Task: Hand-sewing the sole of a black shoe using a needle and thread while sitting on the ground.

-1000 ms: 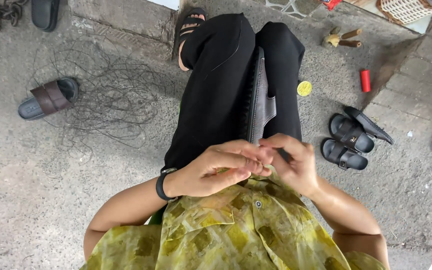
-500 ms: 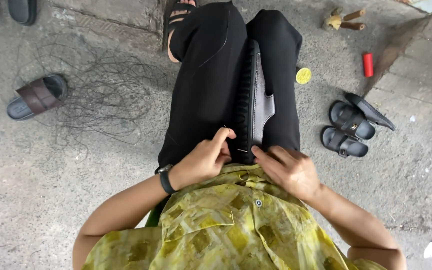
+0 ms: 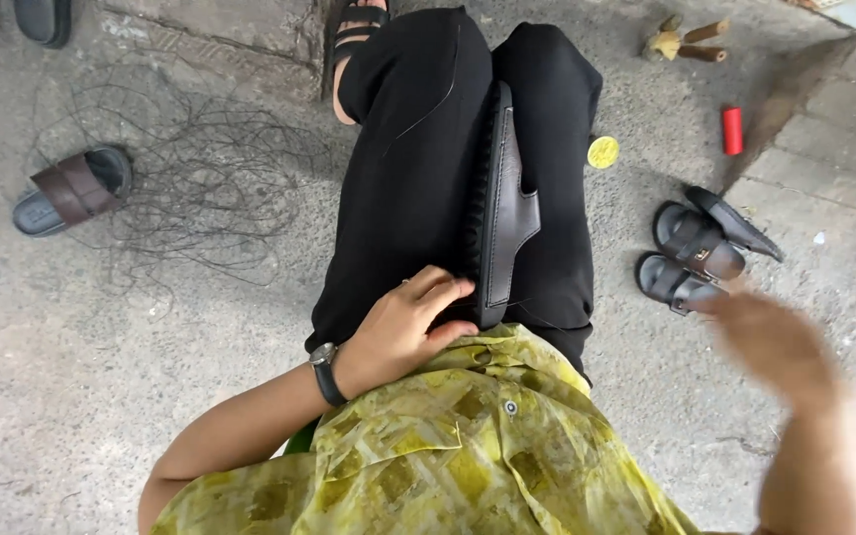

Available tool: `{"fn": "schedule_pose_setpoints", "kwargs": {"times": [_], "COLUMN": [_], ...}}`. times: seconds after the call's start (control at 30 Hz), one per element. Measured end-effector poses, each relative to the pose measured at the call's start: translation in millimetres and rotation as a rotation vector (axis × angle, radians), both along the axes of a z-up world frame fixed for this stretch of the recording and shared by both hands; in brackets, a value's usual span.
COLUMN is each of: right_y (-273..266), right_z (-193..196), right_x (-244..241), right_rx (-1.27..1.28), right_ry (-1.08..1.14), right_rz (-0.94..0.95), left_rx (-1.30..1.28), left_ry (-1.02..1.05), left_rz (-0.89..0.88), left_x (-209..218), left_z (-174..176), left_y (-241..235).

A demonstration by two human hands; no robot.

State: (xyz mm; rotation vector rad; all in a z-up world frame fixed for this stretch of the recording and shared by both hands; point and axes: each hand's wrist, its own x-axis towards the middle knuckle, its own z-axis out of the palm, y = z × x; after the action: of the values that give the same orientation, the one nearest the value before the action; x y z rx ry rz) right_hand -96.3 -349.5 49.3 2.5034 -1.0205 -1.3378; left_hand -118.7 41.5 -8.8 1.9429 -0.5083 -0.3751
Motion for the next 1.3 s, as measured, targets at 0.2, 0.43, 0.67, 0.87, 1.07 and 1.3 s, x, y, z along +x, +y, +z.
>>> {"fn": "schedule_pose_setpoints", "kwargs": {"times": [0.2,0.43,0.67,0.87,1.07,1.3], "right_y": [129,139,147,144,142,139], "right_z": [-14,-24,-5,-8,-69,-94], "right_x": [-28,-24,-16,-22,-32,-51], "right_rx": [1.008,0.864,0.729,0.520,0.694,1.024], "right_ry": [-0.882,-0.838,-0.750,-0.687,-0.908,-1.044], "right_rz": [0.950,1.130,1.208,1.403,1.438,1.159], "left_rx": [0.020,-0.006,-0.041,-0.122,-0.142,-0.101], "left_ry": [-0.081,-0.067,-0.090,-0.115,-0.170,-0.246], "left_rz": [0.102,0.118,0.113,0.129,0.172,0.118], "left_x": [-1,-5,-1,3,7,-8], "left_z": [-5,-15,-24,-40,-50,-35], "left_y": [-13,-17,-16,-19,-18,-9]}}
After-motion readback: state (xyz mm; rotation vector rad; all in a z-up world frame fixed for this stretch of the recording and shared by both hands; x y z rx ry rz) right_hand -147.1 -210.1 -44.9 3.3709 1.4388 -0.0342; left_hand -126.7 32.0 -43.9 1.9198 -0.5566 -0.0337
